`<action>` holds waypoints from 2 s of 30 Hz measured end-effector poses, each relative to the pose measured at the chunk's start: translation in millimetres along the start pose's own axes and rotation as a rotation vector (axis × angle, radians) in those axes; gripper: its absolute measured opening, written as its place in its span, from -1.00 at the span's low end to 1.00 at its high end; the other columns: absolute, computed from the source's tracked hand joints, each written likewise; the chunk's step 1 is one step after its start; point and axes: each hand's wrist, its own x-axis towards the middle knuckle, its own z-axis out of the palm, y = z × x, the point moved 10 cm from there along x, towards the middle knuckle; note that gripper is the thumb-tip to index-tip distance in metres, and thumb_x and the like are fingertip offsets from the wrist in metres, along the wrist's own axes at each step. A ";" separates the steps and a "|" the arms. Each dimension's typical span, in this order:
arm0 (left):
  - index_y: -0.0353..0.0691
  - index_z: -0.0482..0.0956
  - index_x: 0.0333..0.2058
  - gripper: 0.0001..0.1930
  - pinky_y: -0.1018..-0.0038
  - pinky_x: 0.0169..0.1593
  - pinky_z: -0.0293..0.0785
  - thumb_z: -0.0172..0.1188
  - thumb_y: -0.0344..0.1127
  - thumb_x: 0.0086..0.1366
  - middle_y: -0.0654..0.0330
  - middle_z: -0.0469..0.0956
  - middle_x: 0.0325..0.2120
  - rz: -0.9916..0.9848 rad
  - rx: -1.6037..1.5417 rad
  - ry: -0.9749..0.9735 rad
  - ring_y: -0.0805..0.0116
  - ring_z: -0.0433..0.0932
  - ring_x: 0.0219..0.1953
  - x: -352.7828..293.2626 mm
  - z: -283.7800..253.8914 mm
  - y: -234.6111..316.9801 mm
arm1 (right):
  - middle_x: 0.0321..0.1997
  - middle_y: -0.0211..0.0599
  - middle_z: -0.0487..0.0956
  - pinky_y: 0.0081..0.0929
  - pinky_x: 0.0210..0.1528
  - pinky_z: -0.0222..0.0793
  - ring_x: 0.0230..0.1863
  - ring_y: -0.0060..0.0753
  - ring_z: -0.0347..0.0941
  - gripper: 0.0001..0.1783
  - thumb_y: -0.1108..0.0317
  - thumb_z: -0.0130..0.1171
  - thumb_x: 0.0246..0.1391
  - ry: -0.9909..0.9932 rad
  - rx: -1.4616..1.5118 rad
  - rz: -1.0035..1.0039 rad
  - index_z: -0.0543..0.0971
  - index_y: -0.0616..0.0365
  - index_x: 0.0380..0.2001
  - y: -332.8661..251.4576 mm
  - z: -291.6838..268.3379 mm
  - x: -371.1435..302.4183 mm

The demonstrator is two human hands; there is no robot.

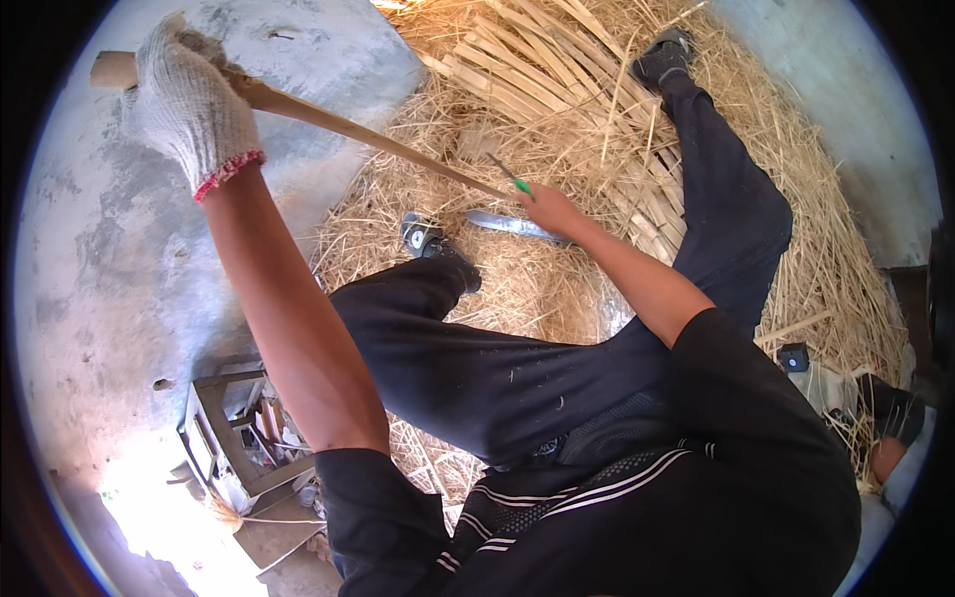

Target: The person sits on a straw-covered floor and uses a green-handled knife to shave the outer layer off thin bamboo sticks. They hold the sticks with a gloved left hand and repeatedly scrape the surface with the knife in their right hand, creating wood shavings.

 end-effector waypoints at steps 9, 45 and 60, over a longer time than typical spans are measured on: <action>-0.15 0.25 -0.56 -0.73 0.40 -0.60 0.23 0.18 -0.49 0.20 0.27 0.30 -0.72 0.029 -0.007 -0.010 0.43 0.25 -0.75 -11.2 0.3 9.5 | -0.33 0.30 0.56 0.05 -0.17 0.40 -0.26 0.22 0.55 -0.62 0.17 -0.13 0.33 0.093 -0.145 0.065 0.43 0.25 0.00 21.5 39.7 -25.8; -0.24 0.32 -0.43 -0.80 0.44 -0.59 0.27 0.20 -0.38 0.24 0.23 0.37 -0.64 0.027 0.109 0.221 0.47 0.31 -0.69 -6.0 -66.2 13.3 | -0.38 0.26 0.54 0.10 -0.15 0.39 -0.29 0.37 0.49 -0.65 0.20 -0.15 0.34 0.132 0.259 -0.223 0.35 0.33 -0.09 -199.9 -5.0 -108.7; -0.30 0.37 -0.48 -0.81 0.49 -0.65 0.25 0.23 -0.42 0.21 0.21 0.38 -0.67 0.095 0.174 0.167 0.50 0.31 -0.72 -56.1 -61.6 56.5 | -0.53 0.34 0.51 0.16 -0.33 0.39 -0.41 0.39 0.49 -0.65 0.25 -0.08 0.30 0.137 0.287 -0.317 0.30 0.43 -0.18 -233.6 -28.6 -161.2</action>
